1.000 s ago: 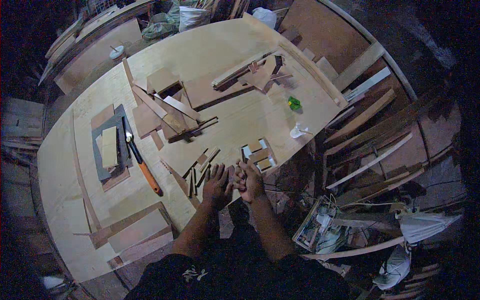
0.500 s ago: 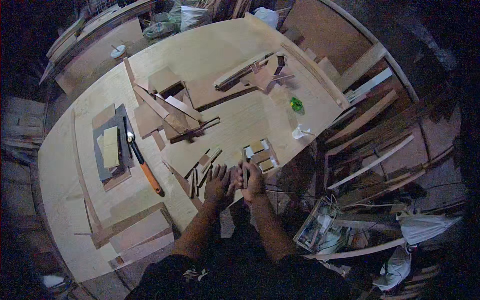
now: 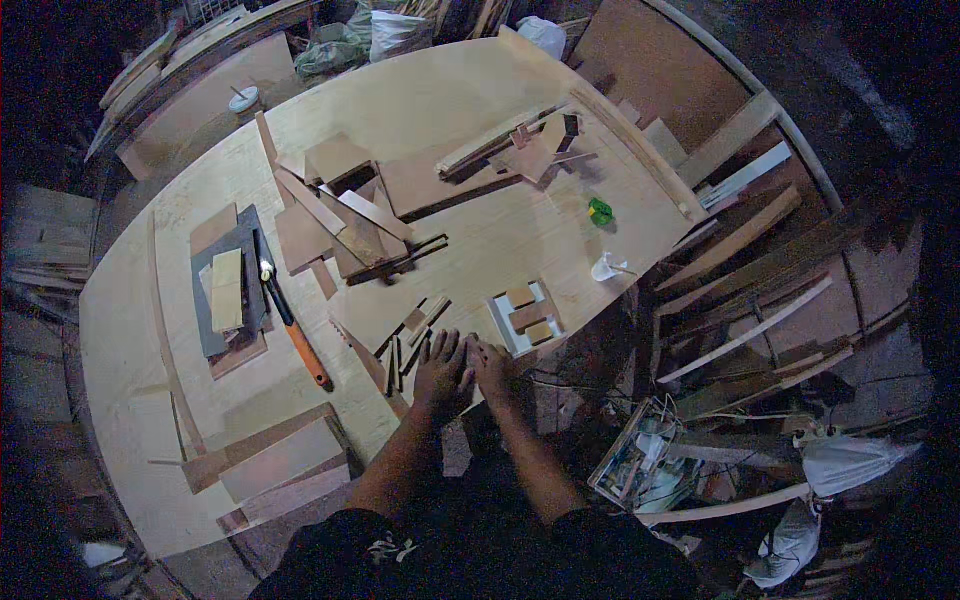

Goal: The recorder is assembling small wooden components, applying glue, and marking them with a pencil on a workshop workbench.

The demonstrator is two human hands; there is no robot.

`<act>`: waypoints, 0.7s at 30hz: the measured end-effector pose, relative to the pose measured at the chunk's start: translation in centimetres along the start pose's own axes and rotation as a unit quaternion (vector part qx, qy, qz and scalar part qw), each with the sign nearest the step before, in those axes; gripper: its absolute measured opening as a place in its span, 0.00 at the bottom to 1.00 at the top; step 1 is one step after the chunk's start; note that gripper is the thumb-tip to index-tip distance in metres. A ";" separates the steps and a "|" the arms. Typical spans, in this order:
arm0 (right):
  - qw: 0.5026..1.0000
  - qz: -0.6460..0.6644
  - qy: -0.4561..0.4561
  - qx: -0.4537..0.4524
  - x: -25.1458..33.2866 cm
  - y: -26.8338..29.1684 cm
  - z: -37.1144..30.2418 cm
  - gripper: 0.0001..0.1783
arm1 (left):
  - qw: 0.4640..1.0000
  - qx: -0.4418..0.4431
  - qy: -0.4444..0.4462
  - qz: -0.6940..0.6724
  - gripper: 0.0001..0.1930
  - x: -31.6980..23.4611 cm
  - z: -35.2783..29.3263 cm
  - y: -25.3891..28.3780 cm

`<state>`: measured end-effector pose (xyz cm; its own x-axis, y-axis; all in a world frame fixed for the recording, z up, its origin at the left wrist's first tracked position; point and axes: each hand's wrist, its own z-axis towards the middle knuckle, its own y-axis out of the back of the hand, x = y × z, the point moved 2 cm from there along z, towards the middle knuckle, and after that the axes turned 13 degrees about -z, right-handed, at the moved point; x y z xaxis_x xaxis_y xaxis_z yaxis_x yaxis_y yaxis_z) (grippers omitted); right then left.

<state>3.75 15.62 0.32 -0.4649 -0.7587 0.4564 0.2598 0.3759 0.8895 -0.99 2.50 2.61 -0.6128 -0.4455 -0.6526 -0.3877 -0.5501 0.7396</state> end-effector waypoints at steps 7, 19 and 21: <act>0.994 -0.031 0.070 -0.075 -0.7 -2.0 -0.3 0.16 | 1.000 -0.007 0.003 -0.011 0.31 0.0 0.0 0.2; 0.987 0.158 -0.017 0.018 -1.0 -2.7 -3.0 0.13 | 1.000 0.017 0.020 0.015 0.29 0.9 -0.6 0.6; 0.998 0.054 0.001 -0.043 -0.9 -3.3 0.8 0.13 | 0.999 0.026 0.011 0.024 0.29 -0.5 0.3 0.7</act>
<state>2.69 15.52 -2.98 -0.4293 -0.7169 0.5493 0.3797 0.4086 0.8300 -1.17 2.58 3.52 -0.6165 -0.4856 -0.6198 -0.3947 -0.4905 0.7769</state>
